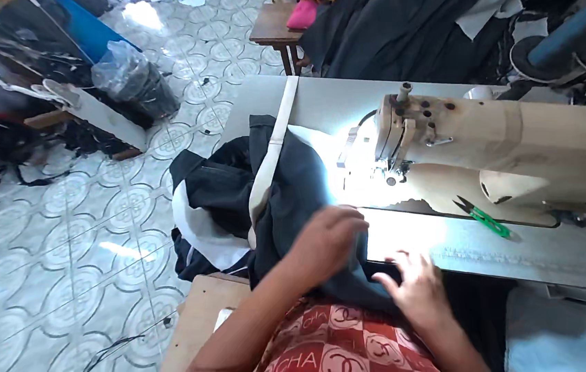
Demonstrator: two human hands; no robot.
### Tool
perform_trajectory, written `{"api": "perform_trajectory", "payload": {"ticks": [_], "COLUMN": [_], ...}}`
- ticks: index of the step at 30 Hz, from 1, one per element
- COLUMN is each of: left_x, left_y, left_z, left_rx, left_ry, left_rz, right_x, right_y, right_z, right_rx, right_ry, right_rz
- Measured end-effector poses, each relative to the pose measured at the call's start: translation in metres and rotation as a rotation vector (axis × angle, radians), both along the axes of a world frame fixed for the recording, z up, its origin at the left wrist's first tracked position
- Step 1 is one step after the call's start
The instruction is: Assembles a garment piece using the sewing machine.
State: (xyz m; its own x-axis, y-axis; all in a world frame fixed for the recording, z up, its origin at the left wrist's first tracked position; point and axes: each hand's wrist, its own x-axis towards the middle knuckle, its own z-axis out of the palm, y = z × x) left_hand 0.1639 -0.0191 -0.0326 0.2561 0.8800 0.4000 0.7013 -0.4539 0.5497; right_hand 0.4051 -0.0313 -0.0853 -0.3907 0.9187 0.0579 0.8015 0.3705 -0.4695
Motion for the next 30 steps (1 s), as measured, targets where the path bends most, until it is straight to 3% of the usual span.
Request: {"api": "perform_trajectory", "payload": {"ticks": [2,4,6,9,15,19,21,24,26,30], "left_x": [0.033,0.043,0.035,0.014,-0.017,-0.025,-0.032,-0.04,-0.046,-0.038], "left_y": [0.009,0.015,0.015,0.003,-0.019,-0.028,-0.033,-0.033,-0.031,-0.027], "left_z": [-0.012,-0.028,-0.032,-0.031,-0.016,-0.012,-0.011,0.004,0.012,0.022], "left_rx": [-0.134,-0.198,-0.249,-0.301,-0.537,-0.649,-0.451,-0.295,-0.301,-0.309], "left_ry": [0.017,0.131,0.275,0.433,0.648,0.684,0.548,0.35,0.301,0.303], "left_rz": [-0.312,-0.469,-0.483,-0.425,-0.326,-0.374,-0.413,-0.418,-0.374,-0.318], "right_x": [-0.022,-0.029,-0.026,-0.019,-0.031,-0.052,-0.062,-0.061,-0.05,-0.027], "right_y": [-0.015,-0.018,-0.018,-0.02,-0.013,-0.002,0.007,0.02,0.016,-0.006], "right_z": [-0.008,-0.014,-0.012,-0.001,-0.019,-0.002,0.001,-0.016,-0.021,-0.002], "right_rx": [0.055,0.13,0.129,-0.082,-0.264,-0.523,-0.69,-0.825,-0.71,-0.063], "right_ry": [0.066,0.149,0.163,0.203,0.398,0.161,-0.042,-0.173,-0.081,0.443], "right_rz": [0.131,0.229,0.253,0.268,0.222,0.311,0.358,0.508,0.574,0.438]}}
